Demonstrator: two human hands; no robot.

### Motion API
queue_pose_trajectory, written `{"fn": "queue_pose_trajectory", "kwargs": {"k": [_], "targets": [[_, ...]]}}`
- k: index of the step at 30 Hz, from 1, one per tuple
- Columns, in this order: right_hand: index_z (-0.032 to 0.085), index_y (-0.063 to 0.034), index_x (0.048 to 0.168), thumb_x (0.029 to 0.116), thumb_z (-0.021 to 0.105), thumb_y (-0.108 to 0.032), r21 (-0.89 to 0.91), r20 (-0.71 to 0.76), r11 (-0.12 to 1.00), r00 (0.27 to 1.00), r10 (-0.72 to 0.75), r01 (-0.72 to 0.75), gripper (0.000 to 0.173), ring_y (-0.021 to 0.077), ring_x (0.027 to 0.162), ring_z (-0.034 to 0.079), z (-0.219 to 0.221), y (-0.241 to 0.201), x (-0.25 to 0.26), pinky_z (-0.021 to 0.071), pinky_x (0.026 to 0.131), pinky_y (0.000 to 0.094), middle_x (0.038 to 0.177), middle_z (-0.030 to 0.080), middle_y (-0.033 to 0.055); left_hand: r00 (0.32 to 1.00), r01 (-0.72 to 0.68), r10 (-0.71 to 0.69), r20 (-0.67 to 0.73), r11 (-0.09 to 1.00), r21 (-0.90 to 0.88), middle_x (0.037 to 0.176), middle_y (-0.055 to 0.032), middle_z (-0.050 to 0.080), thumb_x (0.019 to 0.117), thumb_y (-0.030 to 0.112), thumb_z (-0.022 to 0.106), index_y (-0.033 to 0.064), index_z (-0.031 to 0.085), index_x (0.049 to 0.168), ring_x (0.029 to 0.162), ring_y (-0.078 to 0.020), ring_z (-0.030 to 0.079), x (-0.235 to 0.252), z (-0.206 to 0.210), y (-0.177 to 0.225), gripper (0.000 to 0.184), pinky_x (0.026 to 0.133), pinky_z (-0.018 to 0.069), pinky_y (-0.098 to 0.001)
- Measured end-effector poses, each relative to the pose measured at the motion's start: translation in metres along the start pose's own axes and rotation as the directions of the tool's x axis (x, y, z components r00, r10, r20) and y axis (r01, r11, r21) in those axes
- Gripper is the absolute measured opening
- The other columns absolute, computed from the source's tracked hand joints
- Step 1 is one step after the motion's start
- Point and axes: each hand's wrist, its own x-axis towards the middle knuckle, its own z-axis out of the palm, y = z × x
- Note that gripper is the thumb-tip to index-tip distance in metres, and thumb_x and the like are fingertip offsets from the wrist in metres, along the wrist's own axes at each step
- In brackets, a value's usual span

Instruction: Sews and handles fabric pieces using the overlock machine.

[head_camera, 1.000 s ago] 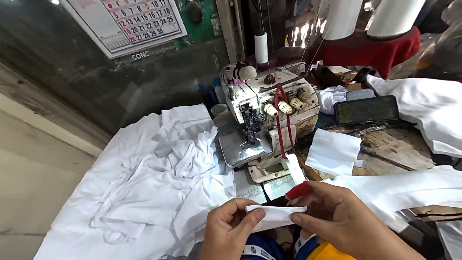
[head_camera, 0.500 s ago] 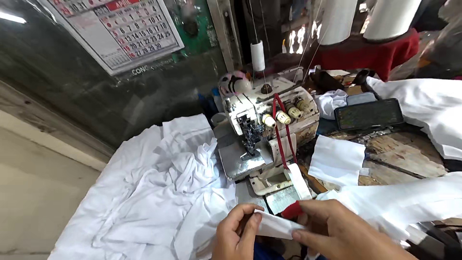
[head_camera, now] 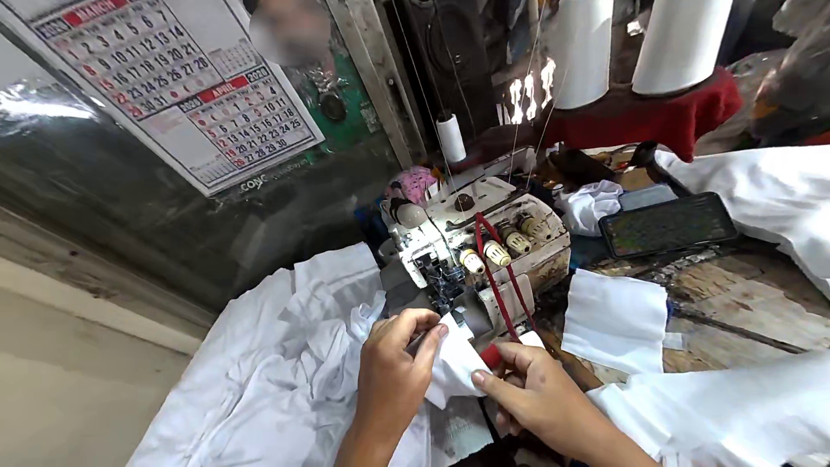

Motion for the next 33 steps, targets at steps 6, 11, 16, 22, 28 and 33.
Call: {"fn": "queue_pose_trajectory", "kwargs": {"k": [6,11,16,22,28,33], "targets": [[0.066,-0.0089,0.111,0.0986,0.071,-0.024,0.043,-0.017,0.999,1.000,-0.013,0.014,0.020,0.0201,0.058,0.069,0.001,0.000,-0.010,0.0614,0.048,0.0358,0.087,0.073,0.0059,0.997,-0.068,0.072,-0.012,0.973,0.222,0.085,0.0055,0.066,0.0980,0.039,0.064,0.0191,0.077,0.097,0.079,-0.0095,0.064,-0.010,0.009,0.020,0.024,0.069,0.0563,-0.0312],[0.068,-0.0081,0.108,0.0972,0.072,-0.026,0.070,-0.099,0.997,0.995,-0.013,0.020,0.021,0.0209,0.056,0.069,0.001,-0.006,0.001,0.0605,0.046,0.0348,0.085,0.073,0.0069,0.996,-0.050,0.066,-0.056,0.965,0.259,0.098,0.0025,0.068,0.1017,0.032,0.055,0.0186,0.077,0.105,0.095,-0.0159,0.062,-0.018,0.014,0.018,0.026,0.082,0.0513,-0.0367],[0.070,-0.0082,0.102,0.0956,0.074,-0.028,0.051,-0.138,0.998,0.990,-0.017,0.025,0.021,0.0195,0.055,0.068,0.004,-0.007,-0.003,0.0593,0.045,0.0337,0.080,0.073,0.0058,0.999,-0.048,0.050,-0.007,0.975,0.219,0.100,0.0045,0.068,0.1018,0.036,0.054,0.0226,0.077,0.102,0.098,-0.0144,0.062,-0.022,0.001,0.022,0.027,0.083,0.0504,-0.0387],[0.070,-0.0070,0.095,0.0966,0.073,-0.032,0.129,-0.196,0.990,0.980,-0.031,0.057,0.025,0.0189,0.057,0.070,0.018,-0.003,0.012,0.0596,0.047,0.0329,0.076,0.073,0.0062,0.996,0.042,-0.026,-0.080,0.980,0.197,0.092,0.0042,0.066,0.0986,0.035,0.057,0.0199,0.076,0.100,0.091,-0.0156,0.062,-0.008,0.015,0.004,0.025,0.082,0.0523,-0.0407],[0.061,-0.0101,0.069,0.0961,0.067,-0.038,0.054,-0.361,0.994,0.930,-0.069,0.095,0.039,0.0175,0.047,0.061,0.032,-0.006,0.044,0.0542,0.045,0.0332,0.056,0.059,0.0043,0.979,0.171,-0.197,0.049,0.929,0.329,0.121,-0.0104,0.059,0.0995,0.045,0.055,0.0169,0.069,0.108,0.112,-0.0332,0.057,0.032,0.007,-0.025,0.033,0.088,0.0509,-0.0549],[0.071,-0.0120,0.087,0.0972,0.066,-0.041,-0.018,-0.171,0.990,0.976,-0.138,0.137,0.031,0.0122,0.061,0.063,0.024,-0.014,0.015,0.0549,0.056,0.0308,0.071,0.065,-0.0007,0.954,0.220,-0.290,0.076,0.849,0.481,0.083,-0.0126,0.068,0.1033,0.039,0.053,0.0096,0.063,0.114,0.072,-0.0348,0.069,0.023,-0.019,-0.018,0.033,0.059,0.0534,-0.0583]]}}
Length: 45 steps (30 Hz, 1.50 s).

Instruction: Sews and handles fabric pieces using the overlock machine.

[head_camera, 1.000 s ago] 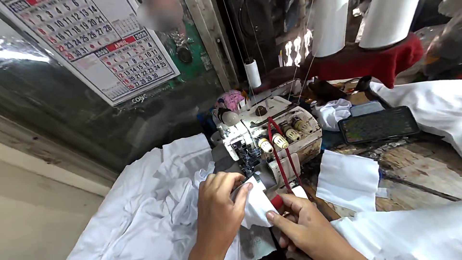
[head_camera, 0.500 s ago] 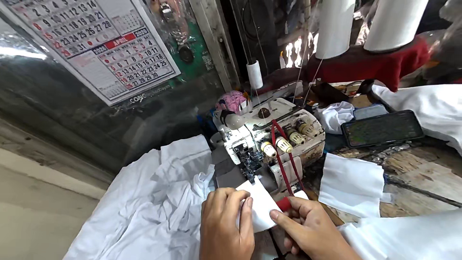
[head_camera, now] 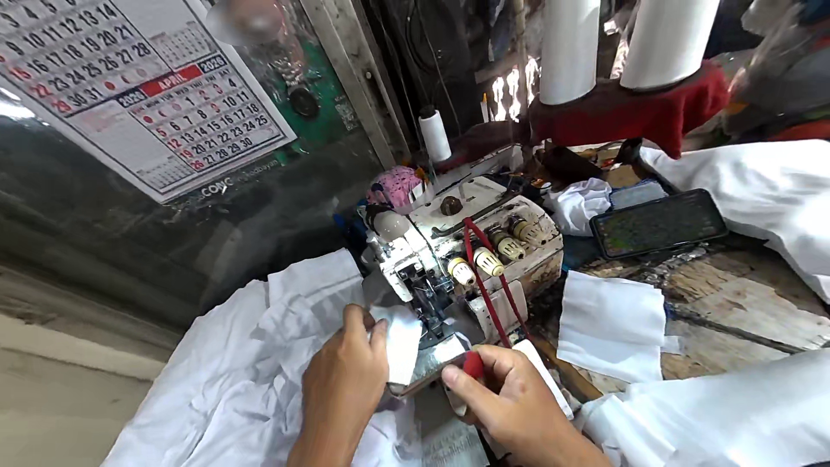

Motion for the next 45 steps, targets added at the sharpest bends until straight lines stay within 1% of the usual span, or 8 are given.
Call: {"fn": "queue_pose_trajectory", "kwargs": {"k": [5,9,12,19,28,34,41,45], "targets": [[0.058,-0.0048,0.124,0.1047,0.060,-0.036,0.074,0.314,0.986,0.935,-0.162,0.146,0.036,0.0148,0.101,0.071,-0.009,0.000,-0.008,0.0614,0.089,0.0353,0.113,0.071,0.0045,0.989,-0.124,0.108,-0.101,0.978,-0.170,0.088,-0.0153,0.071,0.0898,0.017,0.061,0.0040,0.069,0.099,0.081,-0.0339,0.070,-0.075,-0.024,0.015,0.018,0.068,0.0549,-0.0544],[0.065,-0.0074,0.108,0.0938,0.074,-0.027,0.032,0.022,0.993,0.993,-0.113,0.112,0.026,0.0161,0.076,0.070,-0.024,0.006,0.008,0.0615,0.069,0.0345,0.087,0.071,0.0040,0.991,-0.133,0.123,-0.057,0.801,-0.584,0.092,-0.0009,0.073,0.0955,0.013,0.065,0.0050,0.069,0.108,0.079,-0.0095,0.070,-0.110,0.010,0.062,0.015,0.069,0.0615,-0.0319],[0.065,-0.0122,0.112,0.0918,0.075,-0.031,-0.078,-0.213,0.995,0.975,-0.069,0.054,0.029,0.0167,0.076,0.071,-0.022,0.013,0.015,0.0617,0.069,0.0336,0.086,0.072,0.0020,0.994,0.008,0.082,0.072,0.598,-0.802,0.101,-0.0025,0.073,0.1031,0.008,0.055,0.0020,0.066,0.115,0.087,-0.0109,0.072,-0.107,0.016,0.059,0.017,0.077,0.0628,-0.0304],[0.056,-0.0167,0.135,0.0932,0.074,-0.029,-0.265,-0.033,0.942,0.974,-0.224,0.208,0.047,0.0144,0.089,0.071,-0.031,0.017,-0.011,0.0637,0.080,0.0330,0.100,0.071,-0.0016,0.990,0.083,-0.133,0.039,0.345,-0.935,0.091,-0.0124,0.074,0.0927,-0.006,0.067,-0.0067,0.062,0.110,0.073,-0.0197,0.072,-0.124,0.020,0.057,0.018,0.066,0.0632,-0.0330],[0.066,-0.0220,0.127,0.0972,0.069,-0.035,-0.371,0.132,0.921,0.988,-0.074,0.118,0.032,0.0128,0.072,0.071,-0.050,-0.022,-0.033,0.0617,0.060,0.0285,0.094,0.075,-0.0029,0.993,0.114,-0.075,0.094,0.336,-0.935,0.091,-0.0128,0.075,0.0914,-0.005,0.067,-0.0039,0.058,0.116,0.075,-0.0250,0.074,-0.127,-0.003,0.036,0.026,0.064,0.0650,-0.0372],[0.067,-0.0232,0.124,0.0969,0.070,-0.037,-0.474,0.071,0.832,0.954,-0.291,0.289,0.031,0.0048,0.055,0.060,-0.038,-0.017,-0.046,0.0513,0.047,0.0238,0.078,0.070,-0.0105,0.995,0.097,-0.020,0.096,0.363,-0.927,0.092,-0.0126,0.075,0.0856,-0.002,0.079,-0.0025,0.055,0.111,0.078,-0.0254,0.076,-0.134,-0.031,0.044,0.035,0.069,0.0668,-0.0398],[0.054,-0.0163,0.139,0.1064,0.057,-0.029,-0.110,0.076,0.993,0.996,0.049,-0.041,0.035,0.0213,0.056,0.069,-0.029,0.005,-0.077,0.0610,0.044,0.0361,0.090,0.074,0.0041,0.974,0.196,0.015,0.227,0.455,-0.869,0.091,-0.0037,0.076,0.0859,0.008,0.081,0.0058,0.062,0.113,0.076,-0.0181,0.075,-0.138,0.012,0.059,0.033,0.068,0.0660,-0.0330],[0.055,-0.0218,0.138,0.0919,0.078,-0.036,-0.164,0.070,0.982,0.992,0.104,-0.091,0.054,0.0175,0.058,0.070,-0.035,0.006,-0.081,0.0608,0.045,0.0322,0.092,0.075,0.0002,0.955,0.201,0.090,0.284,0.508,-0.838,0.092,-0.0013,0.076,0.0899,0.007,0.075,0.0085,0.061,0.114,0.078,-0.0162,0.075,-0.138,0.008,0.063,0.028,0.068,0.0653,-0.0309]]}}
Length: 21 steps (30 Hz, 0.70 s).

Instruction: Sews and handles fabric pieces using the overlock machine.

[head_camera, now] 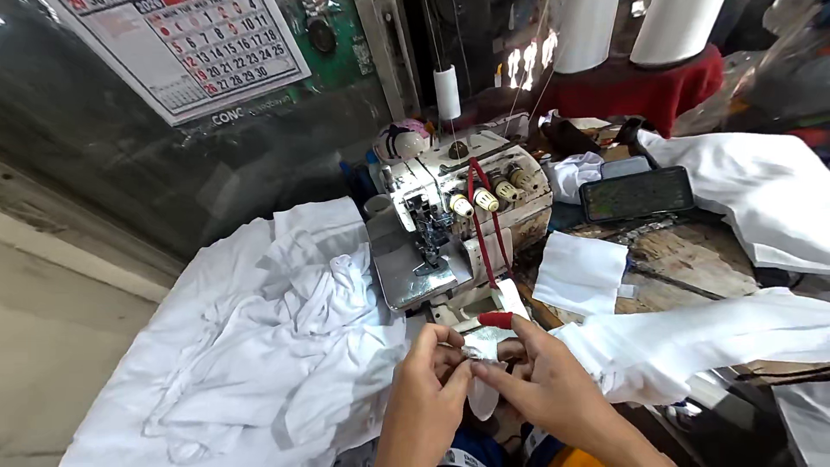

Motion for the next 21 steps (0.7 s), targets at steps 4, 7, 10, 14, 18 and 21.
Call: {"fn": "queue_pose_trajectory", "kwargs": {"k": [4,7,10,14,18,21], "targets": [[0.054,-0.0182,0.135,0.0993,0.066,-0.017,0.023,0.017,0.996,0.997,0.081,-0.082,0.038,0.0188,0.053,0.068,-0.006,-0.010,0.006,0.0591,0.043,0.0317,0.090,0.075,0.0027,0.998,-0.054,0.055,-0.031,0.998,0.032,0.096,-0.0015,0.074,0.0871,0.007,0.078,0.0074,0.062,0.108,0.082,-0.0157,0.075,0.002,0.002,0.007,0.027,0.071,0.0665,-0.0312],[0.053,-0.0177,0.136,0.0998,0.066,-0.016,0.076,0.001,0.995,0.998,0.060,-0.060,0.038,0.0197,0.050,0.067,-0.006,-0.013,0.002,0.0577,0.040,0.0321,0.090,0.075,0.0034,0.989,-0.096,0.099,-0.107,0.995,0.036,0.095,-0.0024,0.075,0.0875,0.007,0.078,0.0049,0.064,0.107,0.081,-0.0153,0.075,-0.005,0.009,0.008,0.024,0.070,0.0668,-0.0309],[0.053,-0.0183,0.140,0.0987,0.067,-0.014,0.129,-0.099,0.992,0.995,0.031,-0.018,0.043,0.0208,0.049,0.066,0.002,-0.010,-0.004,0.0561,0.037,0.0328,0.093,0.076,0.0039,0.966,-0.118,0.166,-0.199,0.966,0.232,0.094,0.0015,0.073,0.0935,0.017,0.073,0.0063,0.071,0.107,0.080,-0.0068,0.071,-0.023,0.025,-0.001,0.017,0.069,0.0638,-0.0253],[0.047,-0.0058,0.139,0.1021,0.053,-0.003,0.283,-0.176,0.957,0.984,-0.012,0.062,0.038,0.0266,0.063,0.072,0.019,0.004,-0.012,0.0650,0.052,0.0387,0.098,0.072,0.0127,0.953,-0.072,0.091,-0.287,0.994,0.078,0.090,-0.0021,0.071,0.1003,0.013,0.062,0.0029,0.070,0.106,0.078,-0.0091,0.070,-0.037,0.043,-0.014,0.014,0.069,0.0622,-0.0258],[0.060,-0.0080,0.130,0.1073,0.044,-0.019,0.536,0.013,0.813,0.965,0.263,-0.229,0.030,0.0085,0.054,0.048,0.022,-0.002,-0.019,0.0359,0.044,0.0216,0.085,0.064,0.0075,0.963,0.183,-0.268,-0.021,0.710,-0.680,0.099,-0.0192,0.067,0.1111,0.014,0.033,-0.0069,0.056,0.113,0.091,-0.0264,0.069,-0.045,0.032,-0.003,0.031,0.087,0.0597,-0.0465],[0.060,-0.0143,0.132,0.1080,0.048,-0.028,0.435,0.172,0.849,0.953,0.247,-0.299,0.030,0.0096,0.060,0.055,0.016,-0.010,0.000,0.0425,0.050,0.0227,0.089,0.067,0.0075,0.989,0.101,-0.147,-0.029,0.795,-0.598,0.094,-0.0161,0.066,0.1117,0.017,0.034,-0.0050,0.058,0.112,0.086,-0.0234,0.068,-0.034,0.020,-0.004,0.033,0.080,0.0605,-0.0420]]}}
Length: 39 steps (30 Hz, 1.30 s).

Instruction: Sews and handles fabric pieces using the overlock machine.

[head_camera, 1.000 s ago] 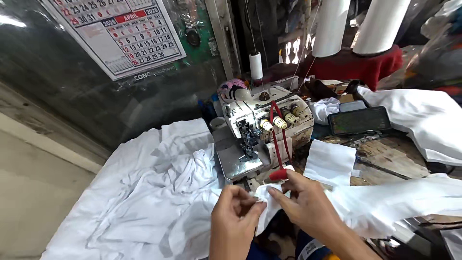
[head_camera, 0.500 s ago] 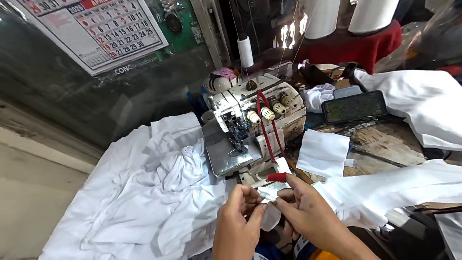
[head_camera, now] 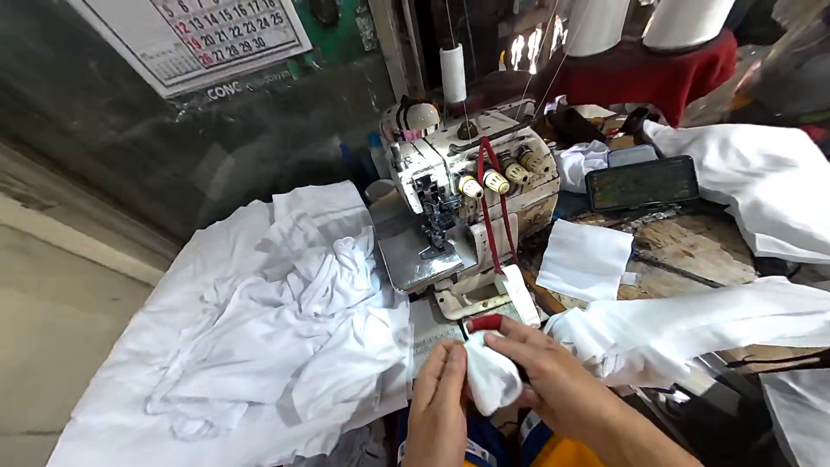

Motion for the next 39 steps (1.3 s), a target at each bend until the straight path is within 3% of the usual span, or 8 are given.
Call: {"fn": "queue_pose_trajectory", "kwargs": {"k": [4,13,20,27,30,33,35,39], "targets": [[0.056,-0.0162,0.137,0.1030,0.059,-0.027,-0.316,-0.115,0.897,0.926,-0.360,0.310,0.036,0.0155,0.059,0.056,0.001,-0.006,0.004,0.0484,0.051,0.0293,0.091,0.066,0.0066,0.928,-0.294,0.369,-0.049,0.807,0.512,0.084,-0.0034,0.065,0.1095,0.018,0.042,0.0031,0.064,0.106,0.075,-0.0125,0.065,0.012,-0.013,0.021,0.026,0.068,0.0574,-0.0274],[0.046,-0.0013,0.140,0.0996,0.061,-0.008,-0.152,-0.133,0.931,0.926,-0.352,0.332,0.043,0.0109,0.064,0.065,0.012,-0.012,-0.041,0.0507,0.051,0.0240,0.101,0.075,0.0081,0.865,-0.494,0.457,0.209,0.696,0.522,0.091,-0.0020,0.069,0.1061,0.017,0.054,0.0038,0.067,0.106,0.087,-0.0091,0.064,-0.014,0.003,0.008,0.019,0.083,0.0540,-0.0314],[0.040,-0.0118,0.152,0.1014,0.062,-0.009,-0.270,0.452,0.826,0.823,-0.345,0.495,0.055,0.0214,0.083,0.072,-0.032,-0.039,-0.026,0.0619,0.069,0.0341,0.108,0.072,0.0112,0.795,-0.605,0.430,0.427,0.602,0.520,0.125,-0.0059,0.069,0.1006,0.029,0.065,0.0130,0.075,0.115,0.120,-0.0230,0.063,0.017,-0.021,0.052,0.024,0.102,0.0540,-0.0446],[0.047,-0.0056,0.146,0.1052,0.058,-0.018,-0.045,0.489,0.888,0.785,-0.379,0.457,0.044,0.0119,0.082,0.069,-0.036,-0.027,-0.022,0.0594,0.073,0.0285,0.104,0.071,0.0080,0.920,-0.268,0.261,0.292,0.963,-0.016,0.100,-0.0122,0.070,0.1102,0.024,0.043,0.0031,0.056,0.106,0.092,-0.0199,0.071,0.017,-0.010,0.034,0.025,0.084,0.0604,-0.0380],[0.057,-0.0037,0.132,0.0989,0.062,-0.015,0.042,0.206,0.887,0.865,-0.458,0.460,0.035,0.0053,0.084,0.068,-0.016,-0.023,-0.024,0.0581,0.076,0.0252,0.098,0.071,-0.0012,0.940,-0.204,0.223,0.257,0.974,-0.100,0.091,-0.0068,0.066,0.1060,0.019,0.054,0.0037,0.054,0.113,0.080,-0.0135,0.069,0.018,-0.004,0.029,0.017,0.074,0.0612,-0.0338],[0.063,0.0015,0.132,0.1034,0.061,-0.015,0.075,0.187,0.788,0.768,-0.613,0.611,0.033,0.0141,0.100,0.069,-0.027,-0.013,-0.005,0.0582,0.090,0.0316,0.115,0.071,0.0116,0.926,-0.182,0.205,0.318,0.978,-0.102,0.100,-0.0123,0.068,0.0989,0.007,0.063,-0.0002,0.051,0.121,0.087,-0.0179,0.070,0.019,-0.019,0.015,0.026,0.079,0.0607,-0.0371],[0.064,-0.0030,0.127,0.0986,0.062,-0.011,0.104,0.098,0.859,0.854,-0.511,0.502,0.029,0.0077,0.082,0.068,-0.012,-0.022,-0.014,0.0579,0.074,0.0244,0.100,0.073,0.0050,0.937,-0.145,0.186,0.295,0.977,-0.156,0.102,-0.0142,0.070,0.0964,0.007,0.066,0.0004,0.051,0.123,0.089,-0.0196,0.072,0.016,-0.024,0.008,0.031,0.082,0.0612,-0.0388],[0.048,-0.0086,0.148,0.1017,0.063,-0.019,0.229,0.306,0.938,0.895,-0.325,0.262,0.050,0.0186,0.090,0.071,-0.016,-0.004,-0.006,0.0612,0.080,0.0353,0.110,0.070,0.0159,0.958,-0.104,0.172,0.230,0.955,-0.278,0.097,-0.0160,0.073,0.0928,0.013,0.075,0.0029,0.052,0.127,0.085,-0.0207,0.074,0.012,-0.026,0.003,0.043,0.080,0.0626,-0.0382]]}}
